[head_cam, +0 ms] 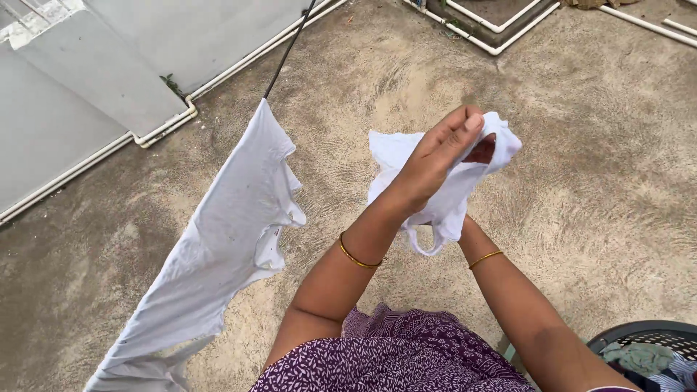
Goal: Hanging washed clothes on a clothesline using clothespins on a balcony.
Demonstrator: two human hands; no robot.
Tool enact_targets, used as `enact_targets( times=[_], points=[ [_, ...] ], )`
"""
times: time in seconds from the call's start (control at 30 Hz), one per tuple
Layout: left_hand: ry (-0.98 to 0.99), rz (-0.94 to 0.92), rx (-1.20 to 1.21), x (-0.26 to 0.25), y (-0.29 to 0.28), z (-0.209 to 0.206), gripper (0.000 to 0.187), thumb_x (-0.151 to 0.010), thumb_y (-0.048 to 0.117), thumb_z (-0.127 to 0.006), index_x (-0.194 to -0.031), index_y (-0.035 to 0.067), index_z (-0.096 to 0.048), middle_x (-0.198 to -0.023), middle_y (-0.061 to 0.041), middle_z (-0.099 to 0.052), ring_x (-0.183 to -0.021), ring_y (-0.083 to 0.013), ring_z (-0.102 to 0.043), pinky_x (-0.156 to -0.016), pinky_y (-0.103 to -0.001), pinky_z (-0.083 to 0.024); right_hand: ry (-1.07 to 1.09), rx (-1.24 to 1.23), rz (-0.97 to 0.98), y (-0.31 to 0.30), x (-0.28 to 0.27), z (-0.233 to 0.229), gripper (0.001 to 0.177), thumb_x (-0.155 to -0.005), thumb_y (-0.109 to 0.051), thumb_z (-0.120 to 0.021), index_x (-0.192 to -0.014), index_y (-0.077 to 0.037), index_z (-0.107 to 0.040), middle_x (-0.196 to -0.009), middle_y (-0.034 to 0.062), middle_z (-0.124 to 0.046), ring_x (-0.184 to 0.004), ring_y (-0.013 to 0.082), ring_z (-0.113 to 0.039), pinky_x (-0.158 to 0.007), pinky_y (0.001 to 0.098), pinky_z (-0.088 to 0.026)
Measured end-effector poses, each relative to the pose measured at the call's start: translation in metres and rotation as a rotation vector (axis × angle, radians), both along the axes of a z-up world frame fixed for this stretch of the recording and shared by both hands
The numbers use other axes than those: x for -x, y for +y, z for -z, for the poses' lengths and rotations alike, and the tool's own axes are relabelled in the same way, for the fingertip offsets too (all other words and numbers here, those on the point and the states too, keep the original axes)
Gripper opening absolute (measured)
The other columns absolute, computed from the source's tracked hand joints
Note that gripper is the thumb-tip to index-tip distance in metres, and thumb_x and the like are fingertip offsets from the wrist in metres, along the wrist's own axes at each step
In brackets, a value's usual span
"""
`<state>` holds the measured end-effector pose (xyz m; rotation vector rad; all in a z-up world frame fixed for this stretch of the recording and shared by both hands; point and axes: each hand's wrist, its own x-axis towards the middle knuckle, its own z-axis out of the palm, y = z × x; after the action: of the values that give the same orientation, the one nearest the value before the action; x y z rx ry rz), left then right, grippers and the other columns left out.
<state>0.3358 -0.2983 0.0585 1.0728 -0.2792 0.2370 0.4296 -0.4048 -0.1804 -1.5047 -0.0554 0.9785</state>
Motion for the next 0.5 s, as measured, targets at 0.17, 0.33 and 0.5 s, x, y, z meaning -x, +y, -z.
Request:
enact_targets(
  times=[0.17,0.33,0.5],
  points=[
    [0.071,0.294,-0.437,0.008,0.036,0.054,0.06,-0.113,0.056,-0.043,-0.126,0.003,-0.068,-0.114,-0.003,-0.07,-0.11,-0.014,-0.065,-0.103,-0.033,-0.053,0.034,-0.238,-0.121,0.064,-0.016,-0.095,0.051,-0.094,-0.023,-0.058,-0.142,-0.01,-0.046,-0.123,0.0081,-0.067,-0.109,0.0189,-0.064,-0.091,0.0338,-0.051],
    [0.827,-0.272,-1.072,0.047,0.123,0.071,0.083,-0.094,0.074,-0.031,-0.095,0.01,-0.084,-0.098,-0.009,-0.085,-0.087,-0.0161,-0.077,-0.087,-0.032,-0.057,0.008,-0.474,-0.358,0.089,-0.067,-0.124,0.063,-0.087,-0.01,-0.067,-0.145,-0.004,-0.044,-0.125,0.0113,-0.064,-0.109,0.0206,-0.062,-0.093,0.0371,-0.051],
    [0.975,-0.759,-0.337,0.015,0.184,0.197,0.08,-0.096,0.075,-0.034,-0.135,0.011,-0.062,-0.125,-0.011,-0.073,-0.11,-0.0189,-0.067,-0.094,-0.042,-0.053,-0.05,-0.732,-0.717,0.08,-0.12,-0.139,0.068,-0.08,-0.009,-0.067,-0.144,0.001,-0.047,-0.129,0.0089,-0.066,-0.12,0.0178,-0.066,-0.105,0.0344,-0.052]
  ],
)
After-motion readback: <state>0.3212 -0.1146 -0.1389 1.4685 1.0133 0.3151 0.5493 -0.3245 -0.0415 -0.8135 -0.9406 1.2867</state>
